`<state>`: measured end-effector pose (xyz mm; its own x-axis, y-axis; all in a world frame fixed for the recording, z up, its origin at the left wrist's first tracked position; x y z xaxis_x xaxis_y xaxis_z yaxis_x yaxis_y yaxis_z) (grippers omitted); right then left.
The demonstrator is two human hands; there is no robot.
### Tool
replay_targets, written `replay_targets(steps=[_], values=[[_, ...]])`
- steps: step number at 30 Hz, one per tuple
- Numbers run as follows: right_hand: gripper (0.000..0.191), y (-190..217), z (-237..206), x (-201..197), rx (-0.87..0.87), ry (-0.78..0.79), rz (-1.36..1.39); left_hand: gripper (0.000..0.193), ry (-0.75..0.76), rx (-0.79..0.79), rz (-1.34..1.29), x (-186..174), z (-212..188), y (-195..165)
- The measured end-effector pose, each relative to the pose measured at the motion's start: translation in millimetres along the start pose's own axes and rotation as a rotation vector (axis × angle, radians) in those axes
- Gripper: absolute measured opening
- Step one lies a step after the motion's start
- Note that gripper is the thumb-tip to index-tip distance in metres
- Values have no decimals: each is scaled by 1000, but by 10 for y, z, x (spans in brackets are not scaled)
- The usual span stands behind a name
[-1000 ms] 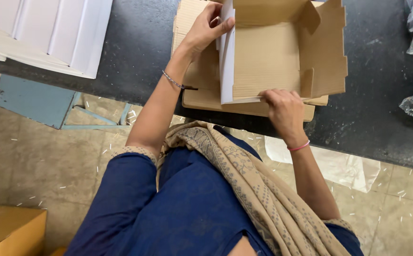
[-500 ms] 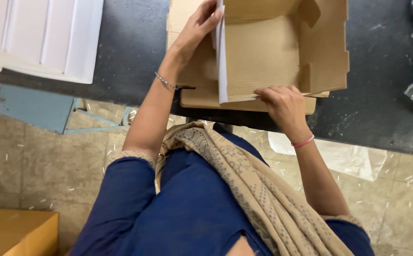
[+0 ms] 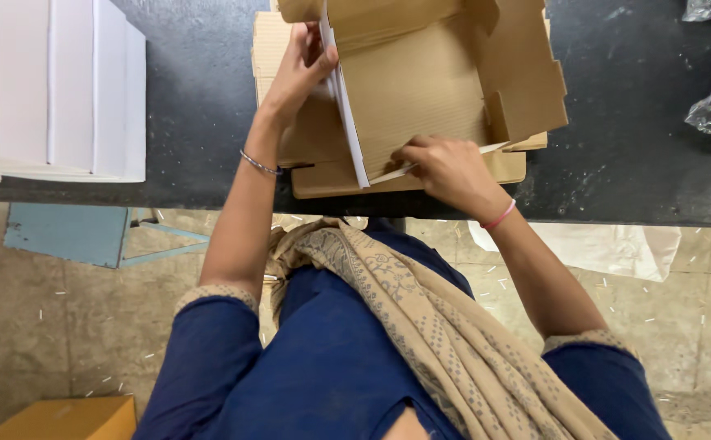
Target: The person folds a flat cardboard sheet into an outer box, places a white inner box into it, and sets a round light fixture wrapped in plastic into the white box. They then close the white box lid and press the flaps shut, stacking the packed box on the workbench.
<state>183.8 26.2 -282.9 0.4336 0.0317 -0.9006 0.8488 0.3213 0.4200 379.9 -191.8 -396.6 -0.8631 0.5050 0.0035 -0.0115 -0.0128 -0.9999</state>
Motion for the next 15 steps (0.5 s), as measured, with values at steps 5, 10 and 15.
replay_targets(steps=[5, 10, 15], values=[[29, 34, 23, 16, -11, 100, 28, 67, -73, -71, 90, -28, -85, 44], [28, 58, -92, -3, -26, 170, 60, 67, -13, -51, 41, 9, -317, 4], [29, 59, -127, 13, -30, 281, 64, 70, -32, -129, 61, 101, -414, 14]])
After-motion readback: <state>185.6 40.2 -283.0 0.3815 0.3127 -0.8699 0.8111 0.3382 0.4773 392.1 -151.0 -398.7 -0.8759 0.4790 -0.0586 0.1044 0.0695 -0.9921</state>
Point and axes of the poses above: each hand's wrist, its own z-axis towards the middle knuckle, its own x-axis out of the palm, y = z × x, the point moved 4 cm from there along z, towards the middle knuckle, and after that the axes turned 3 degrees about -y, right-handed, at the moved point
